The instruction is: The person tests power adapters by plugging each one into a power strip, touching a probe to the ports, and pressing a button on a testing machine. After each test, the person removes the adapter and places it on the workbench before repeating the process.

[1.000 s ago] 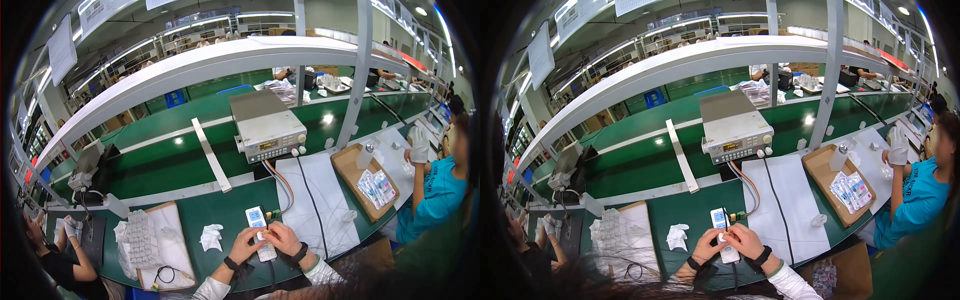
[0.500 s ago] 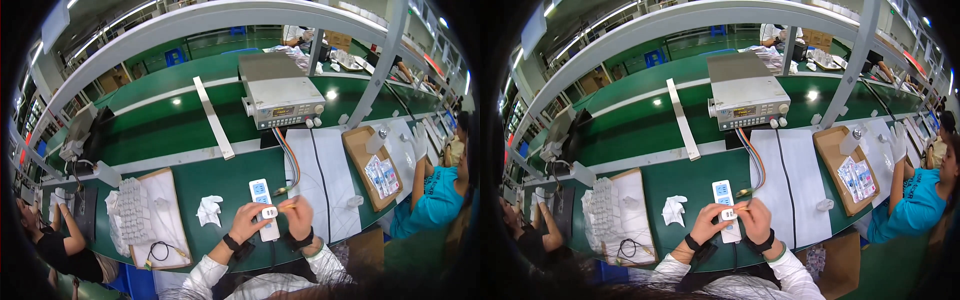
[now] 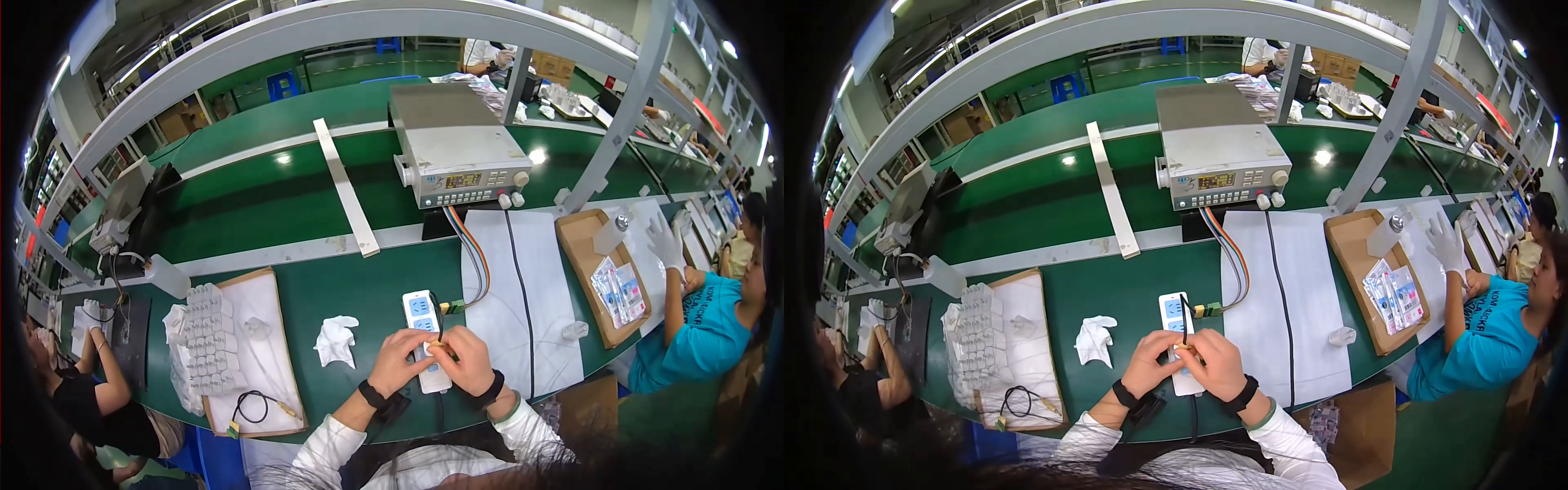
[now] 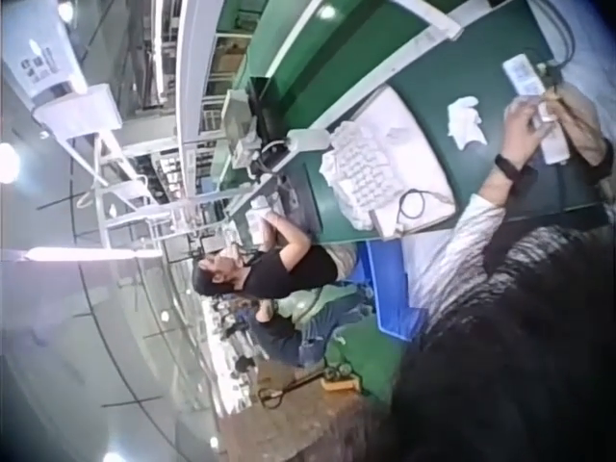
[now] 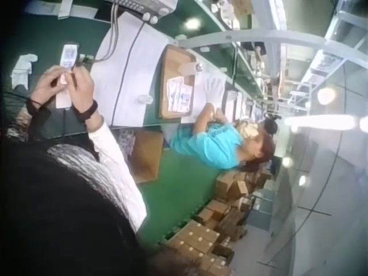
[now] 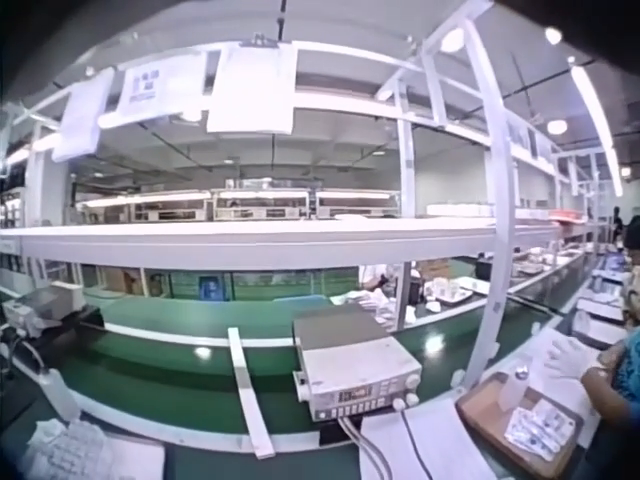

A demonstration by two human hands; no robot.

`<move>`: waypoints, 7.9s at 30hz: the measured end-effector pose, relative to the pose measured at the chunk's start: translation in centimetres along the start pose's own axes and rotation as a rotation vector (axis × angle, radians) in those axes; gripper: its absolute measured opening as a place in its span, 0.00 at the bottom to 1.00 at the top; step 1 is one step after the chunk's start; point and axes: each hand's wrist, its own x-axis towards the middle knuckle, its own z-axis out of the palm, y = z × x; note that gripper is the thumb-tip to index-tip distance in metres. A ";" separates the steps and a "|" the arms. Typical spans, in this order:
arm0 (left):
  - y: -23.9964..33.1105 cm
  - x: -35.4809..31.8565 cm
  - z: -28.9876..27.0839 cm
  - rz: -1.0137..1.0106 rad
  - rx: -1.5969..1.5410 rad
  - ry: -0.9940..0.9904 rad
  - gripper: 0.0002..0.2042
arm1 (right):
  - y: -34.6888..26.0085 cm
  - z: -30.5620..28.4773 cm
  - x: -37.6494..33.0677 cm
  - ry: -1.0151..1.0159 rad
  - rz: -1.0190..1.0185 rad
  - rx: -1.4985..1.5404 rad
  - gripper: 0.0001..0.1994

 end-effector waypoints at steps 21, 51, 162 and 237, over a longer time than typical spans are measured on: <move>0.2 0.6 0.0 0.061 -0.021 -0.050 0.21 | 2.7 1.0 -0.4 -0.012 -0.130 -0.044 0.09; 0.0 0.1 0.3 0.041 -0.039 -0.057 0.24 | 3.2 1.3 -0.9 -0.015 -0.136 0.027 0.09; 6.2 -18.4 -13.1 -0.263 1.189 0.353 0.19 | 8.5 -2.9 -3.9 0.130 0.522 0.466 0.09; -4.8 18.0 -0.8 0.486 0.795 -0.449 0.22 | 0.7 -5.2 -9.7 -0.273 0.211 -0.416 0.13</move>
